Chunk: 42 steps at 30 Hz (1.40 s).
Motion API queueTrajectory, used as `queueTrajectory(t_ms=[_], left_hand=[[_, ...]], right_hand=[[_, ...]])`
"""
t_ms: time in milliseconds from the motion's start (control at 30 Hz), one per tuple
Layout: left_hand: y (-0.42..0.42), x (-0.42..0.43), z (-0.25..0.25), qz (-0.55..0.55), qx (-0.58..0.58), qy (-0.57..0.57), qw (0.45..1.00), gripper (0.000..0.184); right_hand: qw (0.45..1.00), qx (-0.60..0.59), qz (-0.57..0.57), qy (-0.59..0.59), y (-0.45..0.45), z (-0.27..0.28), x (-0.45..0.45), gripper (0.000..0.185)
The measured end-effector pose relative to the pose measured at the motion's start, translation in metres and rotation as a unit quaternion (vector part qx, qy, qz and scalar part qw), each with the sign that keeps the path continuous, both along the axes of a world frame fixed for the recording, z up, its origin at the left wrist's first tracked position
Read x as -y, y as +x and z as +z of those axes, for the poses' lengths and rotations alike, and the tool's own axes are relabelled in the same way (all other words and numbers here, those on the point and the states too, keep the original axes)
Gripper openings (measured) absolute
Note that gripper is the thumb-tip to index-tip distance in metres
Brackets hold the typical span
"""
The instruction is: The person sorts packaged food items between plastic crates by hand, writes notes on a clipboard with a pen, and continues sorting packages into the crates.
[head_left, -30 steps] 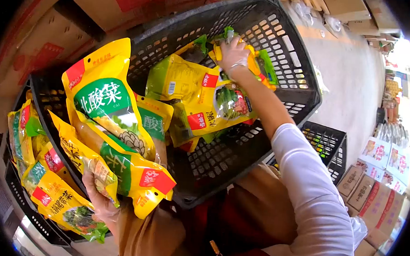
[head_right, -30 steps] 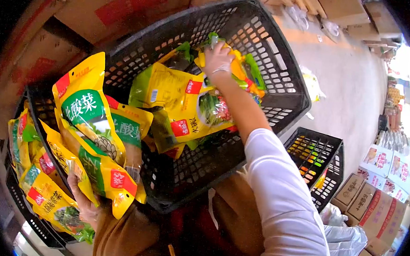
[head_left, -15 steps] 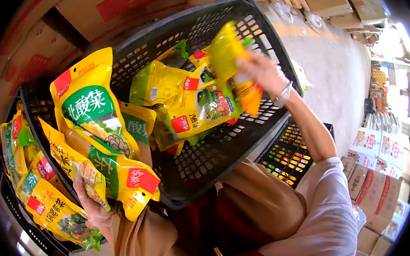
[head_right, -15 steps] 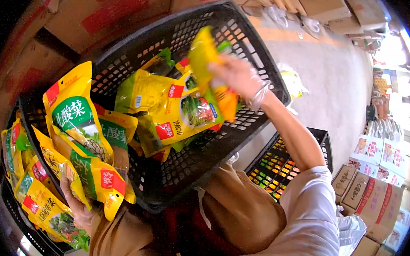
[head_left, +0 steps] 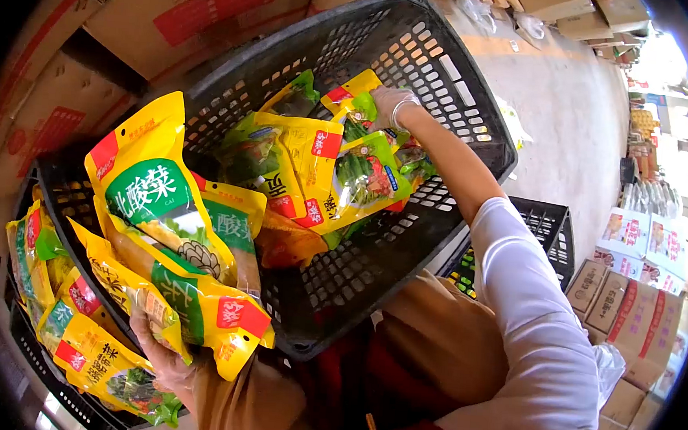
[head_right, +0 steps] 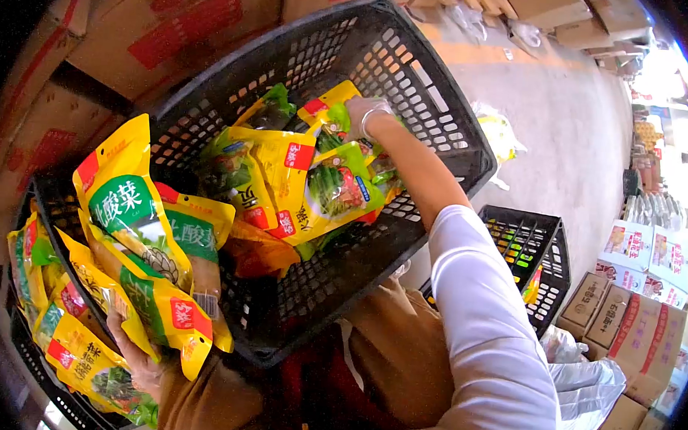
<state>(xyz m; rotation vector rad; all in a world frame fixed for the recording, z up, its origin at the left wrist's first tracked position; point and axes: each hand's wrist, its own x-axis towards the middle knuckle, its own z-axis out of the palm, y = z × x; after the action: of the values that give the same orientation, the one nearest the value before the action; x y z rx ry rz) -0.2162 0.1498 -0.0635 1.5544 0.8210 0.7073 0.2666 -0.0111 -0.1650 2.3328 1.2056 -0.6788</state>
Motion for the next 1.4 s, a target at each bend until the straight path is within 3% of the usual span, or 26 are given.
queueTrajectory(t_ms=[67, 133, 167, 200, 300, 333, 367, 467, 567, 633, 700, 767, 833, 900, 933, 1000, 1033, 1100, 1167, 1200, 1233, 1267, 1300, 1333, 1367, 1400], left_hand=[[-0.003, 0.000, -0.002, 0.015, -0.016, 0.006, 1.000, 0.066], [0.003, 0.000, 0.000, 0.038, -0.003, -0.033, 0.999, 0.067], [0.008, -0.001, 0.005, 0.038, 0.000, -0.037, 0.999, 0.067], [0.017, -0.002, 0.016, 0.116, 0.045, -0.198, 0.972, 0.069], [0.017, -0.003, 0.018, 0.194, 0.063, -0.352, 0.914, 0.076], [0.007, -0.002, 0.009, 0.099, 0.031, -0.207, 0.973, 0.079], [0.000, -0.002, 0.002, 0.001, -0.001, -0.054, 0.999, 0.081], [0.001, -0.005, 0.004, -0.025, -0.014, -0.036, 0.999, 0.084], [0.000, -0.004, 0.003, -0.030, -0.004, -0.027, 0.999, 0.088], [0.003, -0.004, 0.006, -0.053, -0.003, -0.003, 0.999, 0.091], [0.008, 0.002, 0.010, -0.022, -0.010, -0.003, 1.000, 0.093], [0.008, 0.003, 0.007, -0.024, -0.003, -0.009, 1.000, 0.094], [0.005, -0.002, 0.003, -0.020, 0.002, -0.010, 1.000, 0.094], [-0.004, -0.006, 0.000, -0.062, -0.028, 0.016, 0.998, 0.095], [-0.005, -0.004, 0.000, -0.063, -0.036, 0.015, 0.997, 0.095], [-0.003, -0.005, -0.003, -0.043, -0.057, 0.122, 0.990, 0.092], [-0.004, -0.008, -0.003, -0.045, -0.060, 0.129, 0.989, 0.092], [-0.010, -0.009, -0.005, -0.039, -0.108, 0.155, 0.981, 0.082], [-0.014, -0.005, -0.006, -0.023, -0.118, 0.147, 0.982, 0.081], [-0.013, -0.006, -0.008, -0.009, -0.121, 0.145, 0.982, 0.081], [-0.010, -0.007, -0.011, -0.003, -0.121, 0.146, 0.982, 0.081], [-0.007, -0.009, -0.013, 0.114, -0.078, -0.015, 0.990, 0.079], [-0.007, -0.009, -0.012, 0.164, -0.059, -0.095, 0.980, 0.079], [-0.006, -0.010, -0.011, 0.220, -0.033, -0.172, 0.960, 0.078], [-0.007, -0.008, -0.008, 0.110, -0.027, -0.118, 0.987, 0.076], [-0.007, -0.006, -0.006, -0.001, -0.021, -0.063, 0.998, 0.075]], right_hand=[[0.997, -0.024, -0.029, -0.071, -0.002, 0.010, -0.004, 0.066], [0.995, -0.023, -0.040, -0.087, -0.017, 0.019, 0.003, 0.047], [1.000, -0.005, 0.016, -0.027, -0.032, 0.031, 0.017, 0.028], [0.999, -0.025, 0.002, -0.038, -0.053, 0.062, 0.021, 0.024], [0.993, 0.006, 0.085, 0.086, -0.090, 0.079, 0.060, 0.015], [0.971, -0.008, 0.164, 0.175, -0.097, 0.083, 0.067, 0.015], [0.971, -0.007, 0.160, 0.176, -0.106, 0.088, 0.070, 0.015], [0.967, 0.013, 0.221, 0.122, -0.134, 0.124, 0.059, 0.022], [0.944, -0.011, 0.266, 0.195, -0.144, 0.145, 0.048, 0.018], [0.884, -0.112, 0.259, 0.373, -0.147, 0.152, 0.033, 0.011], [0.932, -0.110, 0.203, 0.281, -0.142, 0.150, 0.007, 0.018], [0.897, -0.137, 0.169, 0.385, -0.118, 0.123, -0.022, 0.029], [0.897, -0.201, 0.045, 0.392, -0.103, 0.091, -0.047, 0.035], [0.837, -0.298, -0.027, 0.458, -0.096, 0.051, -0.070, 0.041], [0.838, -0.314, -0.053, 0.443, -0.092, 0.036, -0.084, 0.042], [0.825, -0.372, -0.156, 0.396, -0.080, 0.026, -0.107, 0.046], [0.750, -0.487, -0.200, 0.399, -0.065, 0.018, -0.116, 0.048], [0.757, -0.469, -0.167, 0.423, -0.047, 0.006, -0.107, 0.044], [0.714, -0.459, -0.330, 0.413, -0.029, 0.001, -0.076, 0.039], [0.765, -0.405, -0.250, 0.433, -0.008, -0.014, -0.050, 0.036], [0.937, -0.063, 0.017, 0.344, 0.035, -0.059, -0.029, 0.035], [0.904, -0.095, -0.280, 0.308, 0.026, -0.033, -0.014, 0.039], [0.892, -0.058, -0.349, 0.280, 0.036, -0.051, 0.005, 0.043], [0.886, -0.097, -0.395, 0.222, 0.040, -0.048, 0.018, 0.059], [0.885, -0.097, -0.396, 0.225, 0.035, -0.054, 0.021, 0.059], [0.881, -0.105, -0.415, 0.200, 0.017, -0.050, 0.021, 0.071]])
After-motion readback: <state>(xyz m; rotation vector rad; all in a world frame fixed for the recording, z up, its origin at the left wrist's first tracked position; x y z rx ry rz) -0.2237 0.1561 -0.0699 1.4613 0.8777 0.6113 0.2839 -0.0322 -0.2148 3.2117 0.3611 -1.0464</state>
